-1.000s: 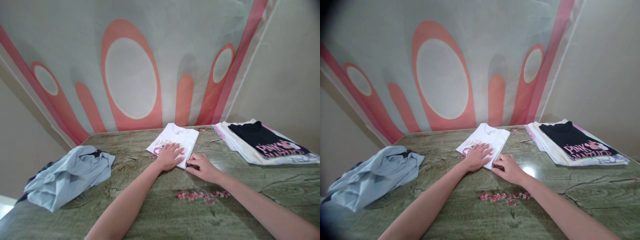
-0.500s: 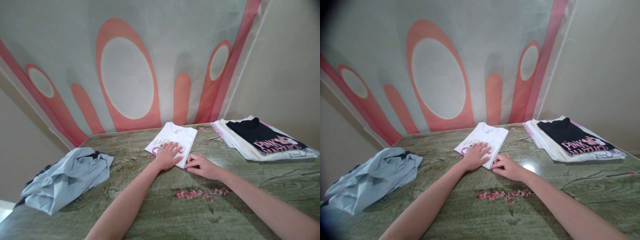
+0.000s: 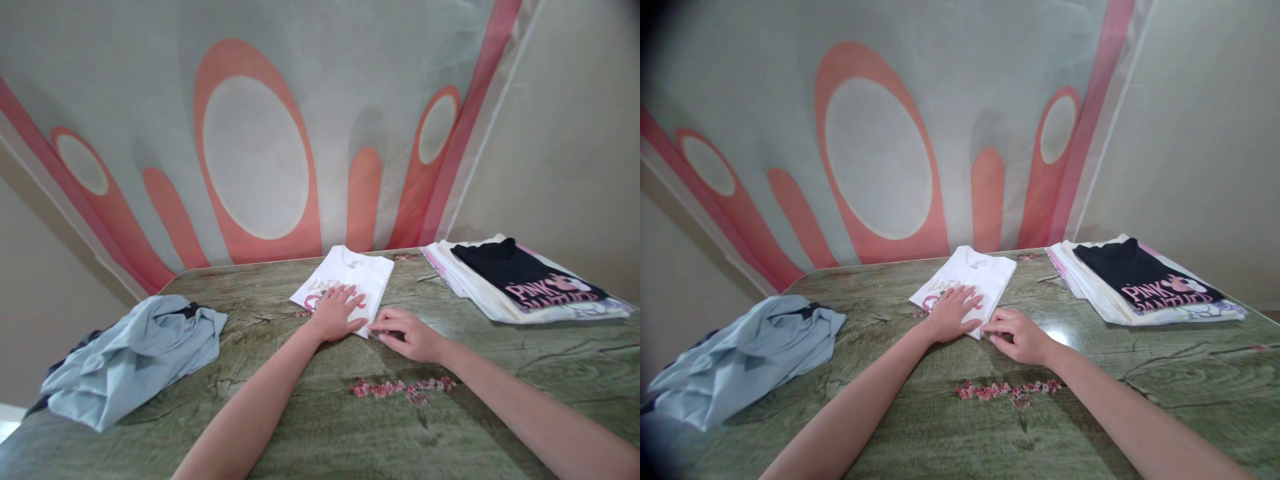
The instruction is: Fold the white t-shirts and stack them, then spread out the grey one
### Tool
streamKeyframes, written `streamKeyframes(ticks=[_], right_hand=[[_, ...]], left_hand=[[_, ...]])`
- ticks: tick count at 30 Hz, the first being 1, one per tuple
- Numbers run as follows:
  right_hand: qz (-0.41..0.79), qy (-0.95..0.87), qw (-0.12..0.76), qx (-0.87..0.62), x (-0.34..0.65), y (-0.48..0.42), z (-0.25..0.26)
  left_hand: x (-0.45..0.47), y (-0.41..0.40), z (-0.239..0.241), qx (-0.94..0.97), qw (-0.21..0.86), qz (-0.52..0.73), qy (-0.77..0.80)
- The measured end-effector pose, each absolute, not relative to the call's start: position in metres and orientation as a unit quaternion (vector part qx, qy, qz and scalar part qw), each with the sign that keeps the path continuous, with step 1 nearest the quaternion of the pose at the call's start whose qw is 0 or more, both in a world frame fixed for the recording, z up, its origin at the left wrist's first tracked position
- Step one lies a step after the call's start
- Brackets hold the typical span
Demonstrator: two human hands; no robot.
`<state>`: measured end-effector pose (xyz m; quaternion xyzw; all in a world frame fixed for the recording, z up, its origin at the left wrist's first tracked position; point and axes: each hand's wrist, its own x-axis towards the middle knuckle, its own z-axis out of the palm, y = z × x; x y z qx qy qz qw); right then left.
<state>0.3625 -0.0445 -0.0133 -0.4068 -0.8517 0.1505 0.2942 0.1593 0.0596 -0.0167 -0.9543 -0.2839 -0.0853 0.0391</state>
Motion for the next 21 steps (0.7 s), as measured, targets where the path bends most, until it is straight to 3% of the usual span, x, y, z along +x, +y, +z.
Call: streamKeyframes(ticks=[7, 16, 21], right_hand=[[0.096, -0.882, 0.241, -0.394, 0.352, -0.048, -0.009], [0.086, -0.821, 0.347, -0.446, 0.355, -0.046, -0.006], [0.078, -0.82, 0.26, -0.504, 0.358, -0.04, -0.016]], left_hand=[[0.159, 0.059, -0.013, -0.955, 0.043, -0.089, -0.279], [0.163, 0.036, -0.011, -0.952, 0.031, -0.079, -0.295], [0.171, 0.019, -0.011, -0.945, 0.025, -0.074, -0.318]])
